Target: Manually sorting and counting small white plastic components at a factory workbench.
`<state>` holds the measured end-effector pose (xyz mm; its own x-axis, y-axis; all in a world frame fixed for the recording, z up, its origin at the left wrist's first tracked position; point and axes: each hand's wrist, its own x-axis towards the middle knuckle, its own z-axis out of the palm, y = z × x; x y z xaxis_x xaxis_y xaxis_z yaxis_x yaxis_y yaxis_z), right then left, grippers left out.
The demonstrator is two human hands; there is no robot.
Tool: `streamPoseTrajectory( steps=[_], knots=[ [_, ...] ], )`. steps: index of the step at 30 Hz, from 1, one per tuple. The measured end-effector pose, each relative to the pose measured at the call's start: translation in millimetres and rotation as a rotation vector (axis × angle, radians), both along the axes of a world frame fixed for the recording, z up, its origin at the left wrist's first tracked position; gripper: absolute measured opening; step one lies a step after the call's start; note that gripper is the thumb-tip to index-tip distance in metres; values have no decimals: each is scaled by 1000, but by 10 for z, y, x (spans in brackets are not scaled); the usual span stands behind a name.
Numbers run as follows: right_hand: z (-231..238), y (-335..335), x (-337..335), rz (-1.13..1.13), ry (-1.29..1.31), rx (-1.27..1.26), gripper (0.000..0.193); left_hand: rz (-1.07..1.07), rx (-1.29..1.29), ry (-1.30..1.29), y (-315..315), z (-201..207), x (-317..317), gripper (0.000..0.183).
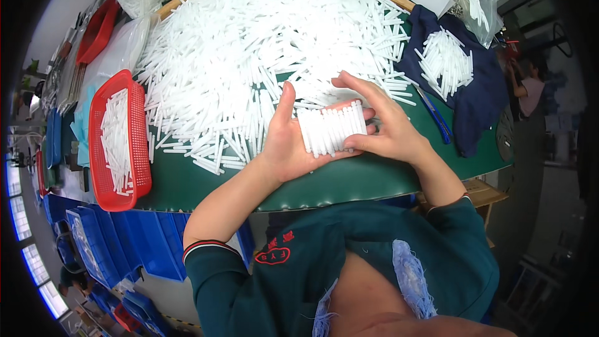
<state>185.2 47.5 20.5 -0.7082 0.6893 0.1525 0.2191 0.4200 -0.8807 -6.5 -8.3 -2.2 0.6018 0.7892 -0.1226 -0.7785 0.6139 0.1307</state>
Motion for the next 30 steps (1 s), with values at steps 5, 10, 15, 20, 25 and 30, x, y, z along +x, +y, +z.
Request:
streamPoseTrajectory(
  steps=[5,10,15,20,25,30],
  knots=[
    [-52,0,-40,-60,-124,486,82,-38,-98,-16,-25,-26,56,110],
    [7,-65,-77,-98,-134,555,82,-60,-124,-197,-35,-150,82,108],
    [-32,-73,-84,-92,-252,590,84,-35,-155,83,-63,-22,150,109],
    [-4,-82,-83,-103,-196,593,85,-44,-89,-1,-56,-83,138,107],
    [93,-165,-123,-57,-260,682,81,44,-104,93,-59,-5,222,95],
    [48,-182,-120,-72,-258,689,75,40,-173,91,-68,-36,279,91]
  ],
)
